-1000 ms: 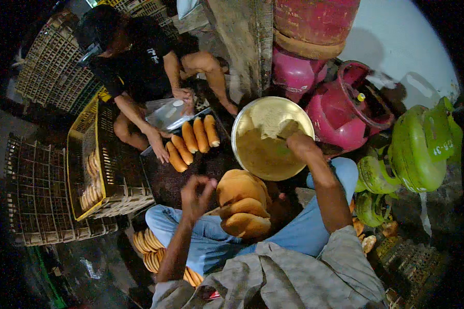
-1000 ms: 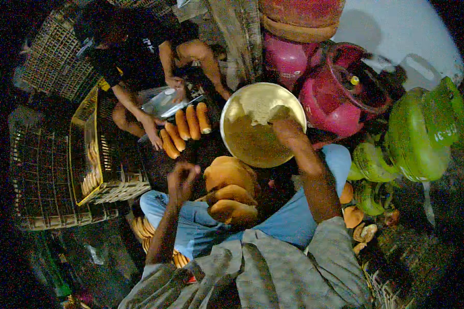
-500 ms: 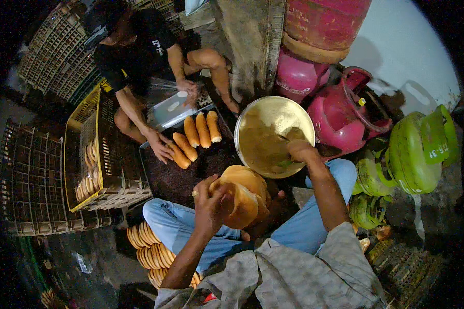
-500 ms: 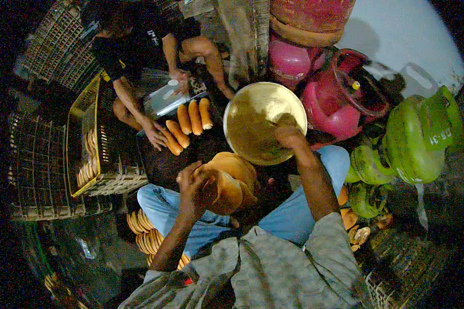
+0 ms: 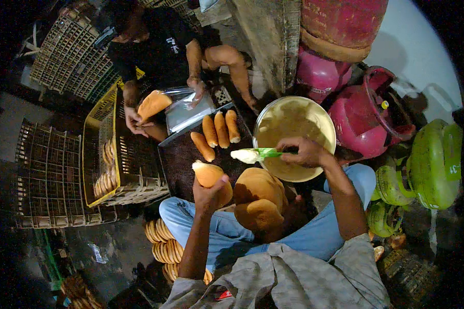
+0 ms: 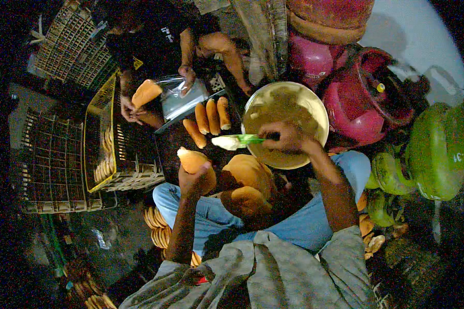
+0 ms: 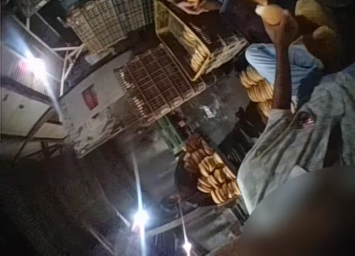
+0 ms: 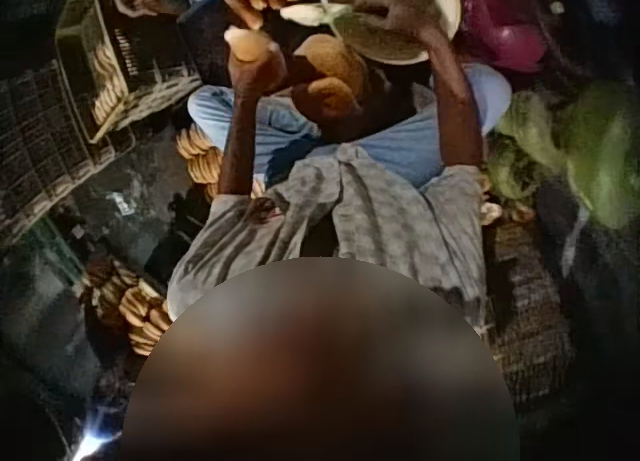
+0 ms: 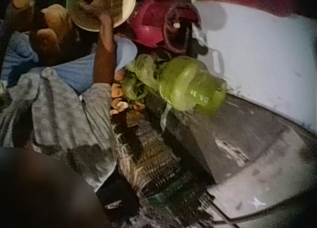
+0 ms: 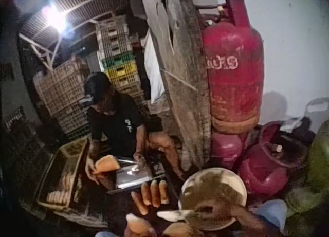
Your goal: The person scoops butter from a bowl with a green spatula and spreads it onto sliced buns. They handle multiple buns one at a time, placing them on a tray after spreading.
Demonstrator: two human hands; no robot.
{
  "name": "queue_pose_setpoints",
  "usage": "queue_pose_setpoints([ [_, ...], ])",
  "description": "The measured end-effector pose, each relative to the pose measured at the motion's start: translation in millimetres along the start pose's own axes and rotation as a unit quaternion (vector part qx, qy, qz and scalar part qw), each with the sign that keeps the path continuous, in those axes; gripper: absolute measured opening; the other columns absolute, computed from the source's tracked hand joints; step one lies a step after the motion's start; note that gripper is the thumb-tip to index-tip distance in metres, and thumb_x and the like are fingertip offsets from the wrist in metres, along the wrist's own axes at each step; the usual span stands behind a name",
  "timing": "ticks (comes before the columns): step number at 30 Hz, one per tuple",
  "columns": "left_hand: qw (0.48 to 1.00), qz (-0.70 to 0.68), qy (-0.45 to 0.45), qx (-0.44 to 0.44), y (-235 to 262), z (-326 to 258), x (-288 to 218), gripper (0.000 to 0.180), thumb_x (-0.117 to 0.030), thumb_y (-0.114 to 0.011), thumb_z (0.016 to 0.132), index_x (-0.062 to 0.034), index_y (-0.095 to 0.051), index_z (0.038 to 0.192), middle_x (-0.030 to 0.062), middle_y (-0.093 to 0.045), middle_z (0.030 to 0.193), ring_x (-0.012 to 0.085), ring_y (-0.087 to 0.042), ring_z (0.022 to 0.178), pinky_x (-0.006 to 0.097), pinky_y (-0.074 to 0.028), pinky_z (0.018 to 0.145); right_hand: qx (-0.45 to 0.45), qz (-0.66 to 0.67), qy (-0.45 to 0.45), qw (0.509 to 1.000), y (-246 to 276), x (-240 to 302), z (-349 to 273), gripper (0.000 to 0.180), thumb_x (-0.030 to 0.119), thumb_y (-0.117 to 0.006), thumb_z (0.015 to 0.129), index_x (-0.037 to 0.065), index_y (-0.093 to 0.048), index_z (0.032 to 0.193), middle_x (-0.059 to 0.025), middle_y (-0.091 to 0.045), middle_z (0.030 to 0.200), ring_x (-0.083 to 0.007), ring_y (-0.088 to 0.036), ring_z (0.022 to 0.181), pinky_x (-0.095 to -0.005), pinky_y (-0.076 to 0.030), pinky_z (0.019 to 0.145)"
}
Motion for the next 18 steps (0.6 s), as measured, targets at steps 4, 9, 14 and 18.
queue_pose_setpoints([
  [4, 0.904, -0.386, 0.122, 0.135, -18, -13, -6, 0.068, -0.060, -0.041, 0.102, -0.0080, -0.041, 0.146, 0.0181, -0.057, 0.136, 0.0328, -0.059, 0.122, 0.050, -0.050, 0.103, -0.052, 0.000, 0.120, 0.991, -47, 30, 23, 0.029, 0.028, -0.068, 0.090, 0.014, -0.073, 0.116, -0.0159, -0.071, 0.094, -0.0271, -0.070, 0.088, -0.0400, -0.054, 0.077],
  [9, 0.915, -0.346, 0.093, 0.187, -32, -13, -3, 0.062, -0.062, -0.042, 0.100, -0.0115, -0.050, 0.136, 0.0149, -0.059, 0.131, 0.0308, -0.058, 0.119, 0.046, -0.052, 0.099, -0.083, -0.259, 0.157, 0.949, -77, 39, 20, 0.031, 0.034, -0.069, 0.087, 0.021, -0.073, 0.115, -0.0101, -0.056, 0.079, -0.0308, -0.061, 0.074, -0.0431, -0.054, 0.069],
  [14, 0.870, -0.448, 0.201, -0.046, 5, 7, 37, 0.052, -0.055, -0.057, 0.098, -0.0096, -0.057, 0.123, 0.0140, -0.067, 0.113, 0.0272, -0.066, 0.099, 0.040, -0.059, 0.083, -0.094, -0.432, 0.277, 0.853, -98, 59, 16, 0.030, 0.034, -0.069, 0.083, 0.023, -0.071, 0.111, -0.0047, -0.058, 0.086, -0.0266, -0.063, 0.078, -0.0395, -0.053, 0.064],
  [18, 0.876, -0.474, 0.089, -0.011, 40, 20, 54, 0.043, -0.037, -0.057, 0.100, -0.0041, -0.054, 0.128, 0.0172, -0.066, 0.118, 0.0299, -0.065, 0.110, 0.043, -0.053, 0.097, -0.133, -0.373, 0.214, 0.893, -63, 55, 12, 0.040, 0.024, -0.071, 0.081, 0.024, -0.071, 0.121, -0.0058, -0.054, 0.081, -0.0255, -0.059, 0.073, -0.0386, -0.049, 0.066],
])
Point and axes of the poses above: each hand's wrist, its own z-axis towards the middle knuckle, its own y-axis out of the back of the hand, x = y × z, the point moved 4 cm from there along z, towards the middle knuckle
